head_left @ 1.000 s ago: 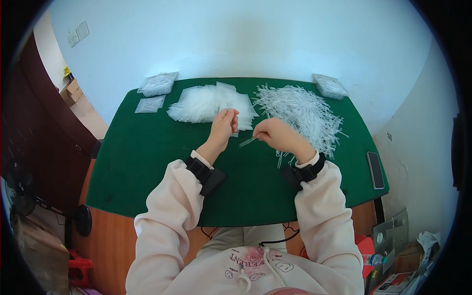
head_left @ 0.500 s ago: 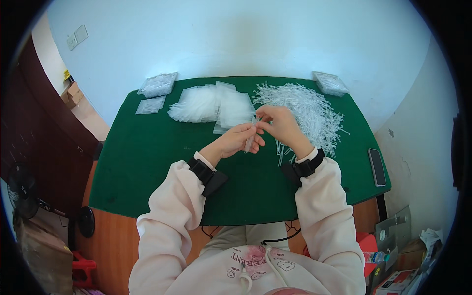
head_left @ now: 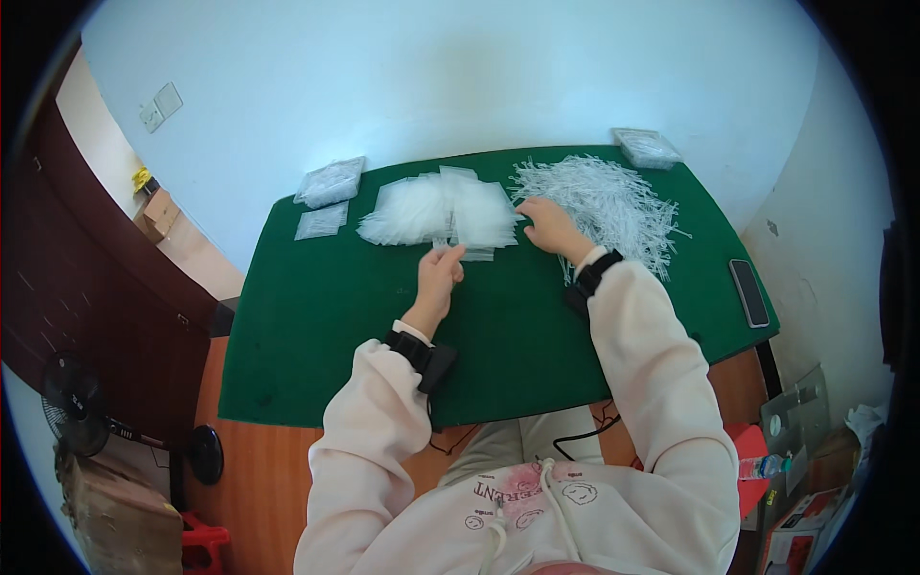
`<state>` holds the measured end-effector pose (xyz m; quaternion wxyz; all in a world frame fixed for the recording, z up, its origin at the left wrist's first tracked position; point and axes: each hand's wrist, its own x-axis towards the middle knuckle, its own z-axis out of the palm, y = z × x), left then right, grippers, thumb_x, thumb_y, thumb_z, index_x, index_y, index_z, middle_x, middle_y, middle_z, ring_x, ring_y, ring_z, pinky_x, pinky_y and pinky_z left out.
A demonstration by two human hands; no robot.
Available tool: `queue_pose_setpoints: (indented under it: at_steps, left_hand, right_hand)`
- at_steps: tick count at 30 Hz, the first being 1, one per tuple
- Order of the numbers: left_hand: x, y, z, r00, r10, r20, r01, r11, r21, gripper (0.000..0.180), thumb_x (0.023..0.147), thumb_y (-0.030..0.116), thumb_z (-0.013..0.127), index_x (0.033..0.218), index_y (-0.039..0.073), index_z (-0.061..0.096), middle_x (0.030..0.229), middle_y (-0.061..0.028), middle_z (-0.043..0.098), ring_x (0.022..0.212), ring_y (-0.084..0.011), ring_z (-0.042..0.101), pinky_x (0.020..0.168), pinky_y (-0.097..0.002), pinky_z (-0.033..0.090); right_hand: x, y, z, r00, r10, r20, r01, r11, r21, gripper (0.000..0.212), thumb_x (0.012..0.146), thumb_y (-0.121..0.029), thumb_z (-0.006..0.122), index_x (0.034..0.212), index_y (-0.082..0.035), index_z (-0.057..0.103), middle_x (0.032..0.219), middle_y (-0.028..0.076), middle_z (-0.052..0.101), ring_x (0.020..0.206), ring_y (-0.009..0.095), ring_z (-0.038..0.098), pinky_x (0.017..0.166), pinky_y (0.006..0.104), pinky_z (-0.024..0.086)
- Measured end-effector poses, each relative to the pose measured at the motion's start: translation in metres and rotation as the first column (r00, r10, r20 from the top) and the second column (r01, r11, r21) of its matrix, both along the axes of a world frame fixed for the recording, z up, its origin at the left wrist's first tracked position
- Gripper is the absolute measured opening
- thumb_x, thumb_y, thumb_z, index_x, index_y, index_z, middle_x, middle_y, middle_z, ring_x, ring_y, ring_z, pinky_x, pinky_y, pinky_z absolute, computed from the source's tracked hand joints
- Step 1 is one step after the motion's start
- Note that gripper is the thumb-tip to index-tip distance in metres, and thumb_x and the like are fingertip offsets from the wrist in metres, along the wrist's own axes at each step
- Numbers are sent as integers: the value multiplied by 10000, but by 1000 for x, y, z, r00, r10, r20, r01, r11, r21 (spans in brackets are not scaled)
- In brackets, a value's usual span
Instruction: Sorting and packing plastic cable ties into small bags.
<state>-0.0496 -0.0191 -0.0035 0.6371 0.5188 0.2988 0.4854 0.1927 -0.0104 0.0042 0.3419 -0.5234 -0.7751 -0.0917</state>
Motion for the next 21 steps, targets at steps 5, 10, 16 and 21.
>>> queue_pose_setpoints:
  at_steps: [5, 10, 16, 21]
  left_hand:
    - [1, -6, -12, 992, -56, -113, 65, 995, 77, 259, 843, 237, 548, 652, 73, 485, 546, 15, 401, 521, -90, 403, 547, -231, 349]
    - [2, -11, -3, 974, -217, -69, 223, 970, 94, 305, 858, 279, 529, 651, 57, 493, 541, 12, 406, 530, -83, 417, 552, -223, 355]
    - [2, -16, 0, 965, -233, -118, 249, 958, 142, 299, 865, 269, 516, 684, 31, 527, 544, 7, 448, 512, -64, 421, 519, -203, 337]
    - [-1, -14, 0, 949, -251, -193, 277, 953, 123, 247, 861, 239, 518, 751, 19, 549, 552, 7, 447, 505, -69, 413, 524, -207, 364]
  right_hand:
    - [-2, 30, -6, 962, -26, 271, 72, 984, -162, 171, 692, -68, 531, 850, -51, 594, 849, 124, 595, 799, 311, 558, 707, 402, 441]
    - [-4, 26, 9, 965, -171, 200, 218, 944, -246, 112, 687, -79, 520, 772, -56, 589, 797, 114, 598, 750, 324, 556, 664, 409, 442]
    - [-19, -47, 76, 951, -234, 201, 232, 972, 34, 94, 721, -96, 499, 773, -83, 577, 742, 103, 584, 749, 320, 560, 649, 389, 441]
    - [-64, -115, 52, 944, -154, 293, 153, 988, 25, 133, 716, -167, 567, 817, -83, 582, 767, 94, 581, 745, 290, 566, 641, 359, 445]
